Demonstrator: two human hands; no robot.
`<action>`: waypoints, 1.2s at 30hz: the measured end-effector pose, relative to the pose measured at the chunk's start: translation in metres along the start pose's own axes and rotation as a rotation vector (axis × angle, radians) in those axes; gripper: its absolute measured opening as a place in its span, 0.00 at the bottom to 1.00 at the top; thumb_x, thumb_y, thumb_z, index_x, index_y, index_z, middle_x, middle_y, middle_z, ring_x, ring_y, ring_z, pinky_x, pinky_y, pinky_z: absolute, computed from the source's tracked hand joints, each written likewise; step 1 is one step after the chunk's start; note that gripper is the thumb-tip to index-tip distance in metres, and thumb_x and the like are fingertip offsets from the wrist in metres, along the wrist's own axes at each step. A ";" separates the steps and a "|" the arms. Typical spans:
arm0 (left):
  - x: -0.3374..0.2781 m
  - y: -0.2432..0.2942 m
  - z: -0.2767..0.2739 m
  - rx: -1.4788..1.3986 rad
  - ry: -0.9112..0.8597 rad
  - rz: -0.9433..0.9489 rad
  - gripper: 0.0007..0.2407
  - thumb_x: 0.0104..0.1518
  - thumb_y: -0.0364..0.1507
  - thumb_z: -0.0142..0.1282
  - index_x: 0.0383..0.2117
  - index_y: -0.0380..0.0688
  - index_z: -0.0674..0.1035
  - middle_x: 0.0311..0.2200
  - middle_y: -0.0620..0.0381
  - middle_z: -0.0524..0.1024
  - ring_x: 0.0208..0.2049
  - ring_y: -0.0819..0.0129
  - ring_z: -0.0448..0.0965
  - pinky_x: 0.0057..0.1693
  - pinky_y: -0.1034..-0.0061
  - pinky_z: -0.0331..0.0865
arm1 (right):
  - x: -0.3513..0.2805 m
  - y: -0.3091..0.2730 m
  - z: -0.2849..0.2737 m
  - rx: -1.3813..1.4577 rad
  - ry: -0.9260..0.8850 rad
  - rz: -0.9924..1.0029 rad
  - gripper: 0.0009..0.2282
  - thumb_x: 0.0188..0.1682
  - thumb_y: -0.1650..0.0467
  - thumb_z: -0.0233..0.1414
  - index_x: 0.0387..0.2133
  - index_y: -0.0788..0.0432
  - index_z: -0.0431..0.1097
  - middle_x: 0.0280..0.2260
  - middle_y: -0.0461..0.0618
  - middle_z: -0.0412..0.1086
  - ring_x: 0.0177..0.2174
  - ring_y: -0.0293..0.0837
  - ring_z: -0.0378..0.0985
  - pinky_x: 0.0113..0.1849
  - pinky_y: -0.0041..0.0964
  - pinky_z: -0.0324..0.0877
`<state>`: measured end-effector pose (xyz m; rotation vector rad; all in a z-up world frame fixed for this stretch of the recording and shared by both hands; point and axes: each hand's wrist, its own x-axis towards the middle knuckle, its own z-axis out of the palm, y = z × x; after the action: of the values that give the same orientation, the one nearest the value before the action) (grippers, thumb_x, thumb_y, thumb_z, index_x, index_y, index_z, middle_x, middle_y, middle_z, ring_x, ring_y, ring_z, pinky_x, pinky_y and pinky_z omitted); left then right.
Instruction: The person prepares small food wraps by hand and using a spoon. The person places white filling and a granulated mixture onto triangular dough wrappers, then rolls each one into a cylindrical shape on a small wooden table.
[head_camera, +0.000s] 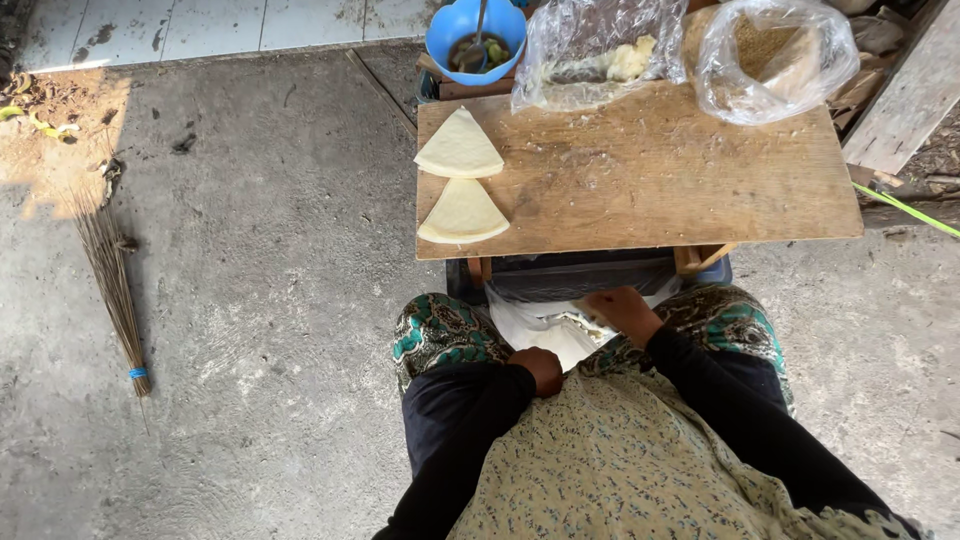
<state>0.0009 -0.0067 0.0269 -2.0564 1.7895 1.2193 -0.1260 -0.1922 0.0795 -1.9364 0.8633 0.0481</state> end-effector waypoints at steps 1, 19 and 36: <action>-0.001 -0.002 -0.001 0.004 0.009 0.012 0.13 0.61 0.35 0.53 0.38 0.39 0.85 0.40 0.44 0.82 0.40 0.48 0.82 0.48 0.53 0.75 | 0.011 0.018 0.005 -0.088 0.009 0.061 0.18 0.59 0.60 0.50 0.35 0.65 0.76 0.22 0.56 0.69 0.19 0.39 0.63 0.26 0.43 0.65; 0.019 0.001 -0.001 -0.057 -0.068 0.029 0.17 0.62 0.40 0.48 0.33 0.39 0.86 0.37 0.45 0.82 0.36 0.48 0.81 0.46 0.52 0.73 | -0.062 -0.107 -0.033 -0.070 0.208 -0.664 0.09 0.55 0.70 0.55 0.46 0.60 0.77 0.41 0.53 0.80 0.31 0.44 0.83 0.27 0.38 0.79; 0.040 -0.041 0.033 -0.207 0.240 0.131 0.28 0.68 0.52 0.41 0.36 0.38 0.84 0.35 0.38 0.83 0.36 0.44 0.83 0.48 0.50 0.73 | 0.028 -0.237 0.010 -1.070 0.512 -1.076 0.14 0.49 0.71 0.56 0.47 0.66 0.74 0.51 0.58 0.73 0.51 0.53 0.75 0.53 0.49 0.71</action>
<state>0.0200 -0.0064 -0.0365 -2.3184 2.0070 1.2885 0.0369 -0.1350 0.2448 -3.2724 -0.1168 -0.7955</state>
